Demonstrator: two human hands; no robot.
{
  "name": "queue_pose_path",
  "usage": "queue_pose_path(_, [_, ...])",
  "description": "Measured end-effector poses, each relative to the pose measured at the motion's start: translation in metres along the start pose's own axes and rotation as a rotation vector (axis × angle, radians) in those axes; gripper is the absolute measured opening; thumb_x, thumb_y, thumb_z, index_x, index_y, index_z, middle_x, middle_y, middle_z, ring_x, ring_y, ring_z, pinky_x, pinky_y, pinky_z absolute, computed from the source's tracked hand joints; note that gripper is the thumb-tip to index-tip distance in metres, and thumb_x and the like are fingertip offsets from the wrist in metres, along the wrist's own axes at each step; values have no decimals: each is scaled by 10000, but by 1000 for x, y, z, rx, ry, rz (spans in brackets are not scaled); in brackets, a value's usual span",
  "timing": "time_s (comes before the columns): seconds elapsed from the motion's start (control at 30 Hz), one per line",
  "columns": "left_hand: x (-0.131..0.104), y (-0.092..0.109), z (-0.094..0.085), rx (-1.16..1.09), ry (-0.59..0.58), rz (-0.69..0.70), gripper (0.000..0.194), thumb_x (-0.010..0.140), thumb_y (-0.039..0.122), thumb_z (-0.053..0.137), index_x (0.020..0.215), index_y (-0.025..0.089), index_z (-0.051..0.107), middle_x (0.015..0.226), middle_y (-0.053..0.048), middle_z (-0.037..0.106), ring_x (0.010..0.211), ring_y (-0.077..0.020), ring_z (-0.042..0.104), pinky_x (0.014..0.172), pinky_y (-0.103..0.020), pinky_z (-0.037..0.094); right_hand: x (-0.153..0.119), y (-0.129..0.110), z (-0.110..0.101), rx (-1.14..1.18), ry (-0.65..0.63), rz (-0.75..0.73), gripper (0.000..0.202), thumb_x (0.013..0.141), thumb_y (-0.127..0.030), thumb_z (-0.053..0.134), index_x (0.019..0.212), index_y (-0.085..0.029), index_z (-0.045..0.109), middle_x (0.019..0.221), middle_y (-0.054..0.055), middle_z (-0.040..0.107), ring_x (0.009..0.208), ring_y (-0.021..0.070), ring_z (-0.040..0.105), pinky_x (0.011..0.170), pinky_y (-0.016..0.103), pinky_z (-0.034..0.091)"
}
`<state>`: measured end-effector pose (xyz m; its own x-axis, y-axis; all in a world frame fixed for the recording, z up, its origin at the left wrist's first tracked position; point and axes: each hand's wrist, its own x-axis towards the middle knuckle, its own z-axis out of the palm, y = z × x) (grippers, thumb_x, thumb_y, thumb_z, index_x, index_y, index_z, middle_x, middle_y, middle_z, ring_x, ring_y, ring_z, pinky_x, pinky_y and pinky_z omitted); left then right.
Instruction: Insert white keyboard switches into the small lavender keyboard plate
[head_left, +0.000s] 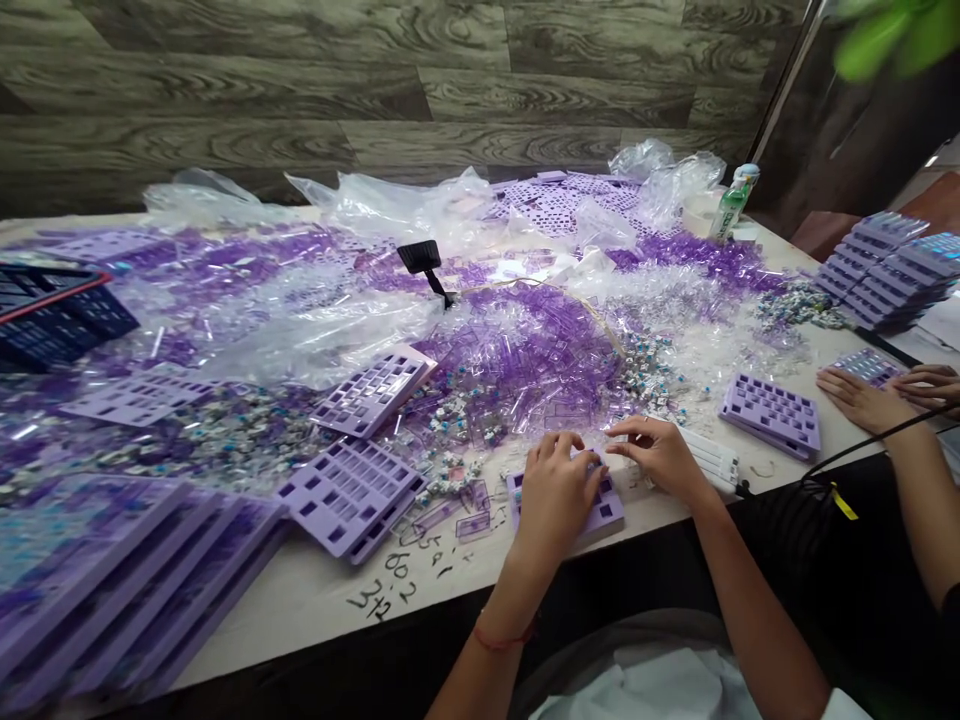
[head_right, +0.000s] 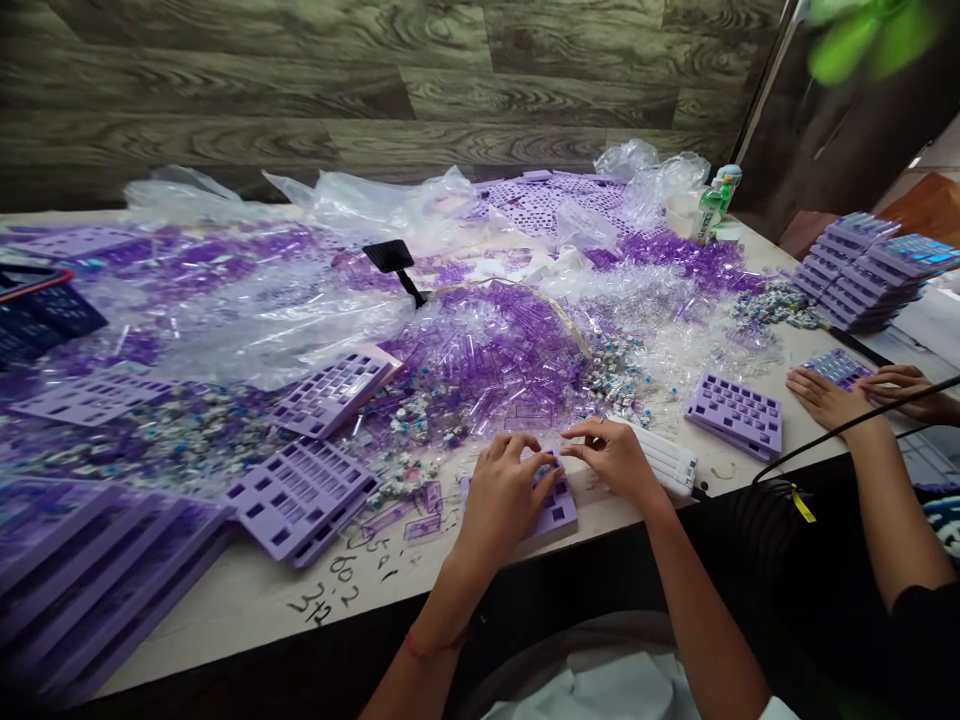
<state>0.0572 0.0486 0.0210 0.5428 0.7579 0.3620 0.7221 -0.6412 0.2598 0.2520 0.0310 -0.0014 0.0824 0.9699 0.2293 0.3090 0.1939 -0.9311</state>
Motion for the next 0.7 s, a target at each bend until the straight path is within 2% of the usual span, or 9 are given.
queue_pose_path(0.13, [1,-2,6,-25,-1,-8,69,873,256,748,929,226,775,997,-77,684,1036,-299,583,916,-498,501,1,0,1,33,3,11,212,826,-385,809,989,-249,816,1012,63,778,905,210,710,729,290,553])
queue_pose_path(0.33, [-9,-5,19,-98,150,-98,86,892,285,730,932,238,791,983,-90,656,1058,-310,555,912,-489,502,0,3,3,11,15,-23,209,833,-386,812,994,-253,814,1009,59,779,867,198,706,718,287,542])
queue_pose_path(0.57, [-10,-4,21,-55,90,-71,86,883,263,706,927,191,723,1051,-114,631,1074,-324,558,908,-480,507,-1,4,5,3,24,-57,186,839,-352,817,1005,-268,812,1005,42,775,819,176,687,710,279,524])
queue_pose_path(0.7, [-10,-3,22,-28,92,-48,94,900,260,673,945,180,697,1069,-125,619,1082,-334,556,931,-492,495,-1,4,4,-7,14,-74,174,843,-335,815,1005,-270,815,1011,47,774,870,190,697,725,281,533])
